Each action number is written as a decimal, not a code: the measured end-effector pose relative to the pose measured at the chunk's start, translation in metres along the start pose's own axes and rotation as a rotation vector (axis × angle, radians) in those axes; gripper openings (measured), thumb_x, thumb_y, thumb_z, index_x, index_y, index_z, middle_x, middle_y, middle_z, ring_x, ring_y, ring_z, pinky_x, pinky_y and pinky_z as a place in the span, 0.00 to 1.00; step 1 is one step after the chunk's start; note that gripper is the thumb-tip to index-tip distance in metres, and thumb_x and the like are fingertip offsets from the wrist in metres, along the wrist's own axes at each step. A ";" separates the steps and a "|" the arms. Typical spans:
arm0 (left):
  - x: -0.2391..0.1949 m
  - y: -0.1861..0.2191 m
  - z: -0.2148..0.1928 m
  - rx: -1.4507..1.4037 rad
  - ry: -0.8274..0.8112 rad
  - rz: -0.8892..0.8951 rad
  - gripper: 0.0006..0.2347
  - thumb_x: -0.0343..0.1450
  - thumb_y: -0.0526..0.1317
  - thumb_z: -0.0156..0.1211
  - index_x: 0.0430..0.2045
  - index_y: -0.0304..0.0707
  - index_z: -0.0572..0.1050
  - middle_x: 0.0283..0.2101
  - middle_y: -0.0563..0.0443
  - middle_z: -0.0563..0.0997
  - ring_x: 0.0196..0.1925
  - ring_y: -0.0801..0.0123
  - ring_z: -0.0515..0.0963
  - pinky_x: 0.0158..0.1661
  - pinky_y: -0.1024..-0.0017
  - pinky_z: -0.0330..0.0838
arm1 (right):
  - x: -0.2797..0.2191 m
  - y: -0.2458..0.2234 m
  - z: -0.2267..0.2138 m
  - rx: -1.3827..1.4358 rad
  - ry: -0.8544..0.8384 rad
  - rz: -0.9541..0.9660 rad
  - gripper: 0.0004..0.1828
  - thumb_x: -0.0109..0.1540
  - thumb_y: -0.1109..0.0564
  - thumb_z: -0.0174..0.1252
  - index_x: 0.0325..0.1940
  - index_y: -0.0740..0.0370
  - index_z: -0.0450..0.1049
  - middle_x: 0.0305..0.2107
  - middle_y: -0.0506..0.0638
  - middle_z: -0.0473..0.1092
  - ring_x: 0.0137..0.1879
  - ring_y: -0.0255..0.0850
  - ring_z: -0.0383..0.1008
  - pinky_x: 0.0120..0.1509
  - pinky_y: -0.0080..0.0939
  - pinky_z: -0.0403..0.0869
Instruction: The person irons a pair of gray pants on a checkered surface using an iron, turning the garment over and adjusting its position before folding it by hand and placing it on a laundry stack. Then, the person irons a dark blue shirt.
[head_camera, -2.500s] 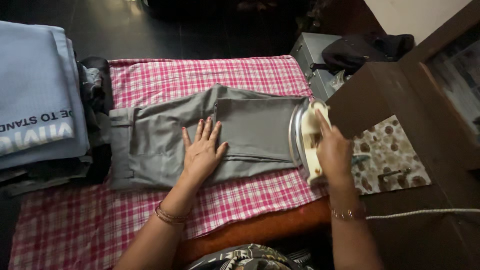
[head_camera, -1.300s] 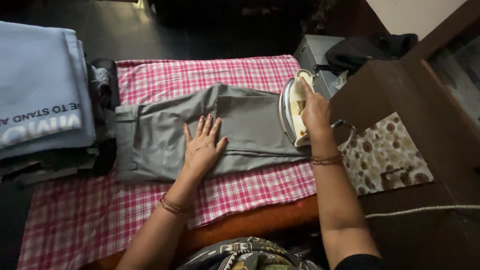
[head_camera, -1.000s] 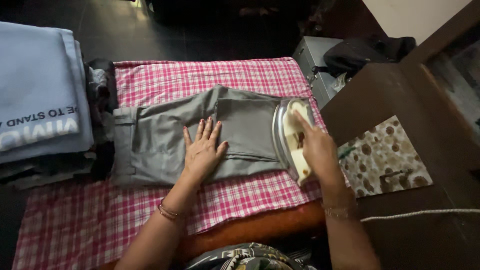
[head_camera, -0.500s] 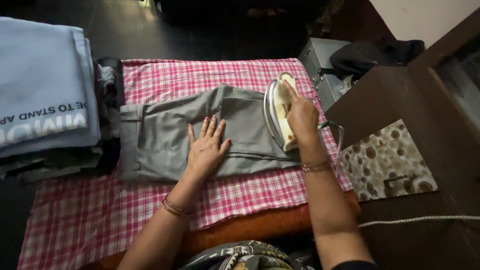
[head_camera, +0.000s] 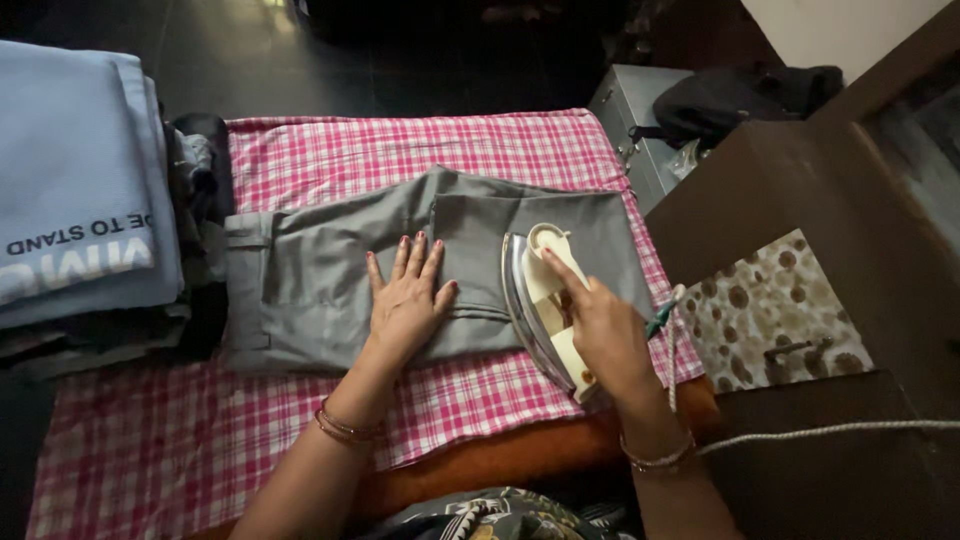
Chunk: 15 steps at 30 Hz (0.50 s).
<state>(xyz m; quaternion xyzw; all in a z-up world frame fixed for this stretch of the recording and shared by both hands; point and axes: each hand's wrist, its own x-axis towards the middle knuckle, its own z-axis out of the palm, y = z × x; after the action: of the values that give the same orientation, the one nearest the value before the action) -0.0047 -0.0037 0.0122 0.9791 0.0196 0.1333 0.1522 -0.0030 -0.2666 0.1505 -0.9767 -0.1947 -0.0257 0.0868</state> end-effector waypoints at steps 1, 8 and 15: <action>-0.001 0.000 0.000 -0.003 -0.006 0.002 0.29 0.74 0.56 0.47 0.70 0.48 0.58 0.75 0.47 0.55 0.78 0.58 0.49 0.69 0.36 0.27 | -0.001 -0.002 0.000 0.000 0.040 -0.011 0.38 0.65 0.62 0.53 0.75 0.31 0.57 0.30 0.58 0.72 0.29 0.51 0.76 0.35 0.54 0.77; 0.000 0.000 -0.004 -0.031 0.011 -0.003 0.29 0.74 0.56 0.47 0.71 0.48 0.58 0.75 0.47 0.55 0.78 0.58 0.50 0.69 0.37 0.27 | 0.086 -0.001 0.036 -0.033 0.190 -0.032 0.40 0.63 0.64 0.54 0.76 0.32 0.58 0.31 0.58 0.73 0.33 0.56 0.77 0.38 0.59 0.76; 0.002 -0.002 -0.001 -0.008 0.015 -0.002 0.29 0.74 0.56 0.45 0.71 0.49 0.57 0.75 0.47 0.56 0.77 0.59 0.50 0.69 0.36 0.27 | 0.146 0.002 0.055 -0.038 0.202 -0.103 0.47 0.59 0.70 0.54 0.79 0.36 0.57 0.30 0.61 0.75 0.35 0.56 0.78 0.42 0.58 0.76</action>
<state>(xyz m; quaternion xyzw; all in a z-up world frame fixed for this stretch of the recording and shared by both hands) -0.0031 -0.0017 0.0128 0.9774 0.0210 0.1407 0.1560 0.1337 -0.2038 0.1081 -0.9592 -0.2345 -0.1323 0.0861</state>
